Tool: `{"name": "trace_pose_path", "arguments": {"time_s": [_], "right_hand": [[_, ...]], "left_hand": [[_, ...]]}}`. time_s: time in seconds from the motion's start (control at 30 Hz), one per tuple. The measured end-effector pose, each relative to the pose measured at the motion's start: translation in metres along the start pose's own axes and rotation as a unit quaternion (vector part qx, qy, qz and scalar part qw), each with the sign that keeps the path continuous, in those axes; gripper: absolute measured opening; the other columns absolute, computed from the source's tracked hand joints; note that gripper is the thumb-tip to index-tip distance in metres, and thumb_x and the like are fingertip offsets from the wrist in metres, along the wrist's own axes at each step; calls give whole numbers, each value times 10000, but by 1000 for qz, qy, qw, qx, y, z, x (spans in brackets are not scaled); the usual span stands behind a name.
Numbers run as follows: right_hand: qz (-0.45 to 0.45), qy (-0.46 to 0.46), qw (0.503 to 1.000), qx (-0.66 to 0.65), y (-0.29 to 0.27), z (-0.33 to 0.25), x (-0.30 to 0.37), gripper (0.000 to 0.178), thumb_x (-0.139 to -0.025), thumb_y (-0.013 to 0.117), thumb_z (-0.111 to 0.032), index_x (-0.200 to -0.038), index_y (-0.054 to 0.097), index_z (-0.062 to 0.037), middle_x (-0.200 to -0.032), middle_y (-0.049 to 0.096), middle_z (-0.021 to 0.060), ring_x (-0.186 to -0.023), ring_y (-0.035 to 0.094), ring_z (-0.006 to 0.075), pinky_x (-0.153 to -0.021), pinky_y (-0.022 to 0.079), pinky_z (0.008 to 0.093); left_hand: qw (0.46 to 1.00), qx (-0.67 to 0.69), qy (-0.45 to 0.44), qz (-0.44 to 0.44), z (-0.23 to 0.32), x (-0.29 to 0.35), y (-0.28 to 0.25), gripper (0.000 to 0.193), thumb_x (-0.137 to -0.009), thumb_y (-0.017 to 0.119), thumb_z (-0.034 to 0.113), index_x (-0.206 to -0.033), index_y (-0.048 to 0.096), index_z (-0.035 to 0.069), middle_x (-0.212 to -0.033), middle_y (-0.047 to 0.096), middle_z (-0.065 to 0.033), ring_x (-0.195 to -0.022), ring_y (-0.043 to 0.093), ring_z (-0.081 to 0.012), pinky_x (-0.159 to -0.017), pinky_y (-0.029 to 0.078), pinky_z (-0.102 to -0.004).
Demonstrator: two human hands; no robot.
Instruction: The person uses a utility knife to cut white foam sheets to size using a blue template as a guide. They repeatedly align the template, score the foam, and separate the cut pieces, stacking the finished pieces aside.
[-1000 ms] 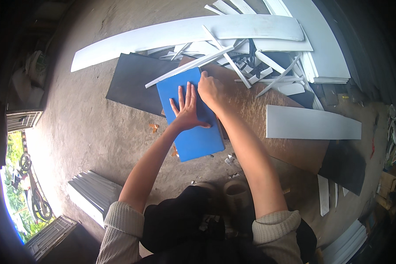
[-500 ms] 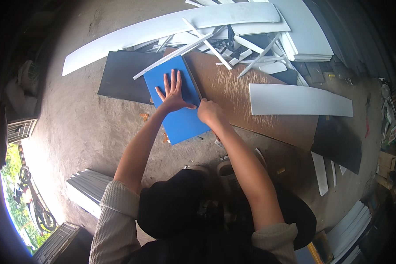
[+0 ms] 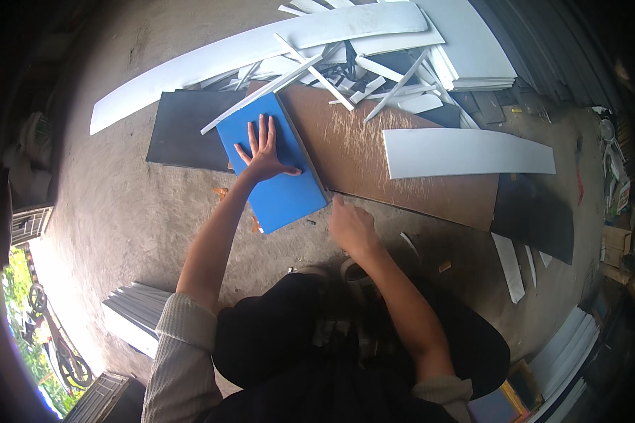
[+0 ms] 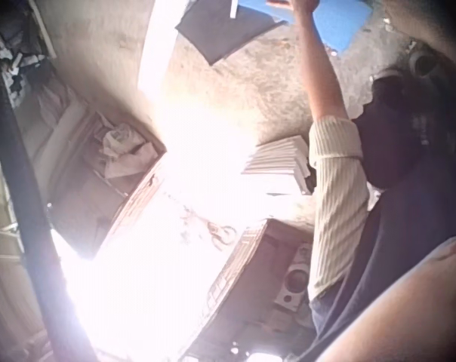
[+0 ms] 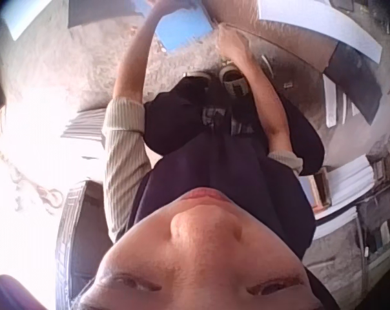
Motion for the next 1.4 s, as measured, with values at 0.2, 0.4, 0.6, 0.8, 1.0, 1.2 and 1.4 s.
{"name": "trace_pose_path", "arguments": {"time_s": [0.2,0.4,0.6,0.8,1.0,1.2,1.4], "right_hand": [[144,-75,986,-37,-77,-55,-128,274,-855,438,-191,-1013,476,30,-712,598,248,-732,599,406,-667,482,477],[133,-65,988,-50,-59,-78,-205,271,-854,431,-203,-1006,472,18,-817,603,258,-805,591,411,-707,480,485],[59,-18,997,-46,-55,-76,-216,309,-852,416,-219,-1029,462,30,-931,598,254,-890,576,410,-792,458,476],[-16,11,999,-39,-6,-34,-109,252,-838,380,-120,-1016,466,35,-891,602,256,-872,591,397,-771,468,467],[-58,19,998,1,41,18,8,275,-840,456,-180,-1024,437,24,-796,608,246,-787,599,415,-681,481,489],[77,43,993,-77,-6,32,6,246,-844,479,-212,-959,487,5,-798,613,220,-735,612,373,-610,482,471],[118,108,916,-368,-20,24,-88,244,-773,580,-160,-878,517,52,-831,586,255,-757,585,393,-685,462,431]], "left_hand": [[999,45,19,13,10,-1,-1,1436,-333,802,549,-1395,-60,114,-1459,-114,-85,-1320,-168,-325,-911,-81,-690],[998,64,22,1,9,4,-4,1393,-374,807,515,-1398,-49,115,-1457,-116,-97,-1315,-180,-335,-902,-104,-688],[997,64,27,18,10,3,-5,1419,-356,808,526,-1395,-68,119,-1459,-111,-93,-1316,-178,-332,-904,-105,-685],[998,54,15,29,5,1,-3,1436,-325,812,528,-1398,-52,122,-1461,-107,-80,-1321,-167,-326,-906,-99,-686],[999,34,22,26,5,-4,2,1460,-314,793,580,-1394,-81,130,-1457,-125,-85,-1316,-187,-317,-898,-96,-690],[997,56,29,34,2,-2,1,1391,-377,788,558,-1398,-55,132,-1463,-102,-74,-1324,-167,-305,-912,-96,-677],[991,102,46,74,-2,1,-3,1145,-564,753,442,-1408,20,194,-1471,-65,-28,-1339,-125,-267,-942,-96,-646]]}}
Point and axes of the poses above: each hand's wrist, its own x-axis away from the middle knuckle, its own y-axis out of the palm, z = x × y, the point moved 9 cm from there along -x, towards the middle knuckle
